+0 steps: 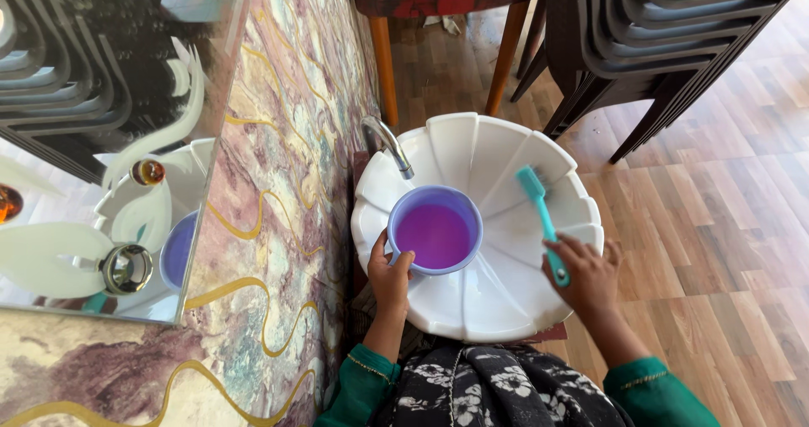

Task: The person washes a white flower-shaped basin using a teal brush and a purple cup filled with water. They scrub the basin's interior and exterior surfaces repeatedly, occasionally rinsing the brush in the cup.

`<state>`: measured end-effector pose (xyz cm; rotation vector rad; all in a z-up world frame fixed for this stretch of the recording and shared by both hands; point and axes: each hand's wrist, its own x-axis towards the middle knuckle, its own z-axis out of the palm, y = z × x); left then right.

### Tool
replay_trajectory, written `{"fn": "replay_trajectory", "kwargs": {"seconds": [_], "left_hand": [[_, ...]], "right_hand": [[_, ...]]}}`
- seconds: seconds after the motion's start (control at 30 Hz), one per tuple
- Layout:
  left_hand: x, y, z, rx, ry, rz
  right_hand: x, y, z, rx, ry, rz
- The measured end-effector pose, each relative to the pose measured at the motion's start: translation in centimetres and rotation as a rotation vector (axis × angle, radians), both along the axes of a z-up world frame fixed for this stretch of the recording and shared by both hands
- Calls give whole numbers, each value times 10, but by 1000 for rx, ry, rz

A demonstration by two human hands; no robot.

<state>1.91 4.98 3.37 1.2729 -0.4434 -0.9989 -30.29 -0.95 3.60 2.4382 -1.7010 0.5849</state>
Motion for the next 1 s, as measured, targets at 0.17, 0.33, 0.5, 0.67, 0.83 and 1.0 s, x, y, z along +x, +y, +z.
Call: {"fn": "replay_trajectory", "kwargs": {"seconds": [0.17, 0.33, 0.5, 0.67, 0.83, 1.0], "left_hand": [[0, -3, 6, -1, 1, -5], [-1, -2, 8, 31, -2, -5], [0, -4, 3, 18, -9, -5], [0, -5, 1, 52, -11, 4], [1, -6, -4, 22, -25, 8], [1, -6, -4, 36, -17, 8]], "right_hand": [[16, 15, 2, 162, -162, 160], [19, 28, 21, 316, -87, 60], [30, 7, 23, 174, -253, 46], [44, 43, 23, 221, -176, 282], [22, 45, 36, 364, -67, 124], [39, 21, 4, 199, -200, 234]]}}
